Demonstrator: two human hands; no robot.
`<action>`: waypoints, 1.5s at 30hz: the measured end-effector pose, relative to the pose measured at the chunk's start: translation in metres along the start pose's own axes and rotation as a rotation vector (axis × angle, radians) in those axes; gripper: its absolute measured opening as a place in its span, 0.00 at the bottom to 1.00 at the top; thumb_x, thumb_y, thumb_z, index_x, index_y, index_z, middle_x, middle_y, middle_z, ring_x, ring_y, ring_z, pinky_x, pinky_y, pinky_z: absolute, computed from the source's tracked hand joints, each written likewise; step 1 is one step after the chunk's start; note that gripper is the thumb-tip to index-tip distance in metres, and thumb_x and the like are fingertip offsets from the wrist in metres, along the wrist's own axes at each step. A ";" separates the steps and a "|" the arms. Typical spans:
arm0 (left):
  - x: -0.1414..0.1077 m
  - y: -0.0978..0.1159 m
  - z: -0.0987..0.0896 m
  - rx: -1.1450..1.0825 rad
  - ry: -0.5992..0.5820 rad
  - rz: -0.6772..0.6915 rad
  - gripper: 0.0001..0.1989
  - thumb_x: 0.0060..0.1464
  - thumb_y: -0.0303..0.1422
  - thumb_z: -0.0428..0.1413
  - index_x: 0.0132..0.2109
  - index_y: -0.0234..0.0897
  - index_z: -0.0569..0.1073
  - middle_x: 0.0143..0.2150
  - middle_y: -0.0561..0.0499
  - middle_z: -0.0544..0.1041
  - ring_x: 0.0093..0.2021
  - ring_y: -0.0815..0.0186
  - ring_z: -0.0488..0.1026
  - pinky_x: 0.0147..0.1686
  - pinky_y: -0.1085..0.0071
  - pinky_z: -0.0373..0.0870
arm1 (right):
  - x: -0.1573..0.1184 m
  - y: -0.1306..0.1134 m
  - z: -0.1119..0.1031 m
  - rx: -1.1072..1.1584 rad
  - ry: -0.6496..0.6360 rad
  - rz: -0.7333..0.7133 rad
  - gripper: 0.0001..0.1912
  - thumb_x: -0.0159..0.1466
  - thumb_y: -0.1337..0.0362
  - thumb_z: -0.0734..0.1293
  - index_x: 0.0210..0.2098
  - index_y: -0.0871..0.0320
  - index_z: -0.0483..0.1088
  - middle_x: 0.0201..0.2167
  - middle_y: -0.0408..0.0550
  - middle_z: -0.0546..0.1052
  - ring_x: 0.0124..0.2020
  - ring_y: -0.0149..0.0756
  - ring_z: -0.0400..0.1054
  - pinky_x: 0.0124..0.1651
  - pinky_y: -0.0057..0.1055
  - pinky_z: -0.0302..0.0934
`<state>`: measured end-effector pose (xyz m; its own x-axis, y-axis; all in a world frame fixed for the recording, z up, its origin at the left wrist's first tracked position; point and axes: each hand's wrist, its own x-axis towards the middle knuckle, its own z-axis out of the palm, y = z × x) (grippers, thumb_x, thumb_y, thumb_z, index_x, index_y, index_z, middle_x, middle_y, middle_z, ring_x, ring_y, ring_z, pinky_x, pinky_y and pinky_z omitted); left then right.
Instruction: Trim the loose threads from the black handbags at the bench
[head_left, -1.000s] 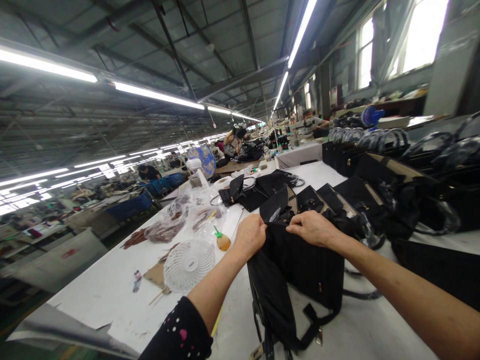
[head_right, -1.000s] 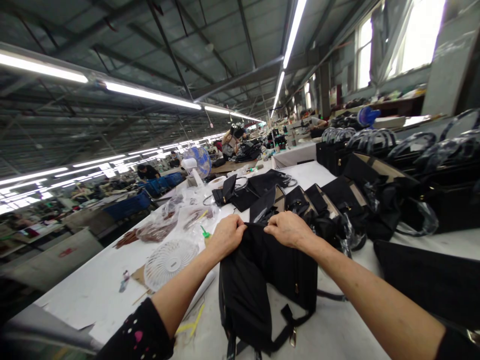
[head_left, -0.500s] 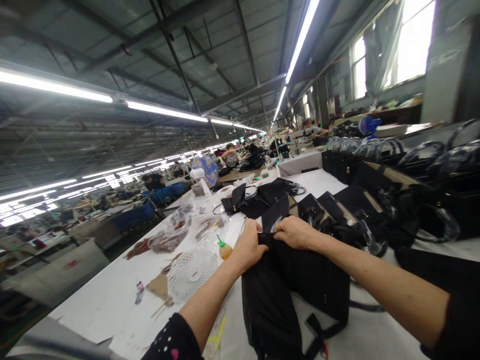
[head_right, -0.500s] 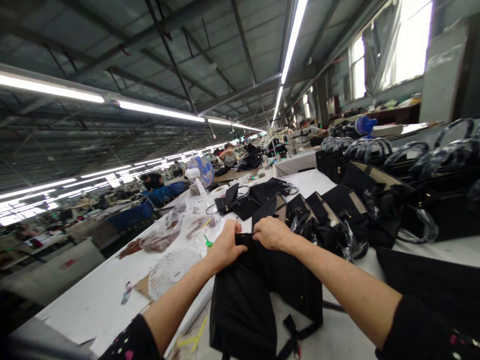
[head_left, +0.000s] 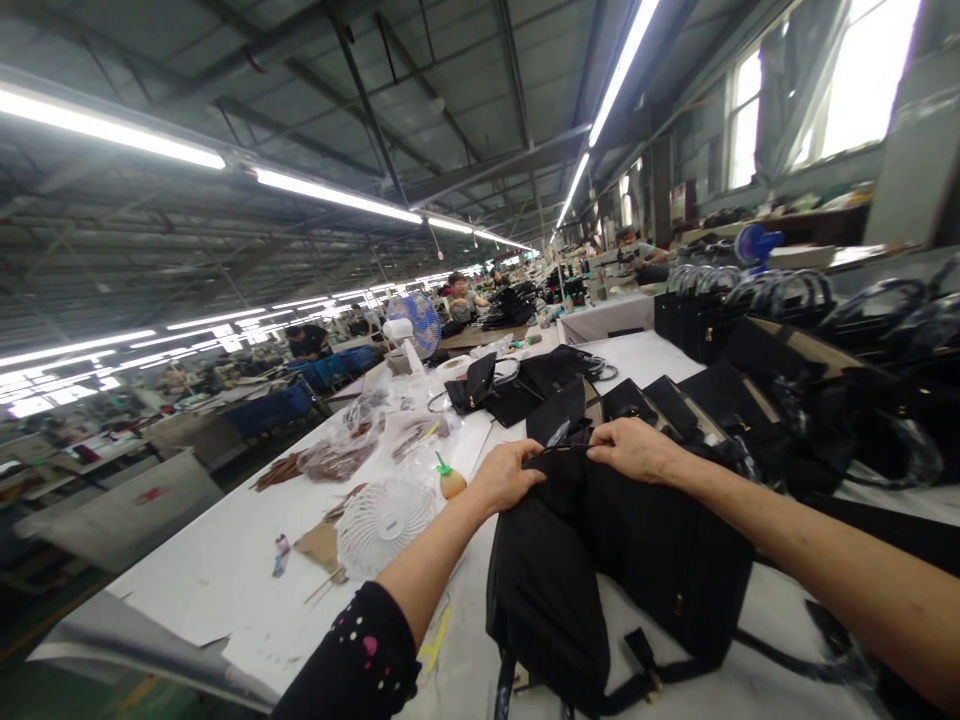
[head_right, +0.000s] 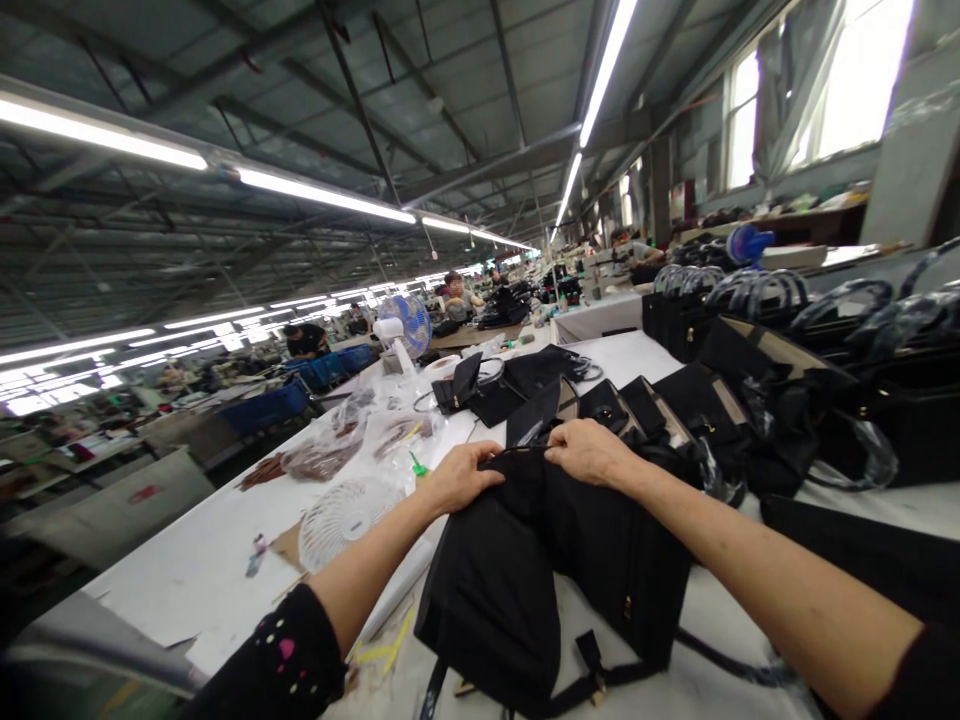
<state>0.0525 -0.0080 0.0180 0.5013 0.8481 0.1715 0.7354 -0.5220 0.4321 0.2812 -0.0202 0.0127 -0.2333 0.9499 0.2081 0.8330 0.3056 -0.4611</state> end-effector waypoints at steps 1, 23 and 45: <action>0.000 0.001 0.001 0.012 0.018 0.008 0.12 0.49 0.35 0.55 0.41 0.40 0.75 0.35 0.54 0.77 0.36 0.65 0.72 0.36 0.73 0.65 | 0.001 0.001 0.000 -0.005 0.001 0.008 0.11 0.56 0.60 0.62 0.26 0.56 0.74 0.25 0.44 0.75 0.29 0.34 0.67 0.29 0.27 0.51; -0.001 -0.001 0.008 0.001 0.105 -0.063 0.11 0.51 0.37 0.52 0.33 0.37 0.76 0.28 0.54 0.74 0.30 0.68 0.68 0.29 0.74 0.60 | 0.028 -0.028 0.013 -0.124 0.029 -0.060 0.08 0.56 0.59 0.65 0.30 0.54 0.74 0.33 0.44 0.77 0.34 0.34 0.69 0.34 0.26 0.55; -0.028 0.018 0.001 -0.283 0.062 -0.296 0.10 0.42 0.26 0.54 0.35 0.34 0.75 0.28 0.54 0.75 0.25 0.72 0.67 0.23 0.77 0.58 | 0.025 -0.034 0.020 -0.263 0.008 -0.305 0.13 0.63 0.57 0.61 0.44 0.47 0.72 0.42 0.43 0.75 0.42 0.37 0.69 0.40 0.28 0.57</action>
<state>0.0517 -0.0413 0.0204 0.2517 0.9664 0.0525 0.6850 -0.2162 0.6957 0.2368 -0.0055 0.0166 -0.4864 0.8174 0.3087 0.8266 0.5450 -0.1406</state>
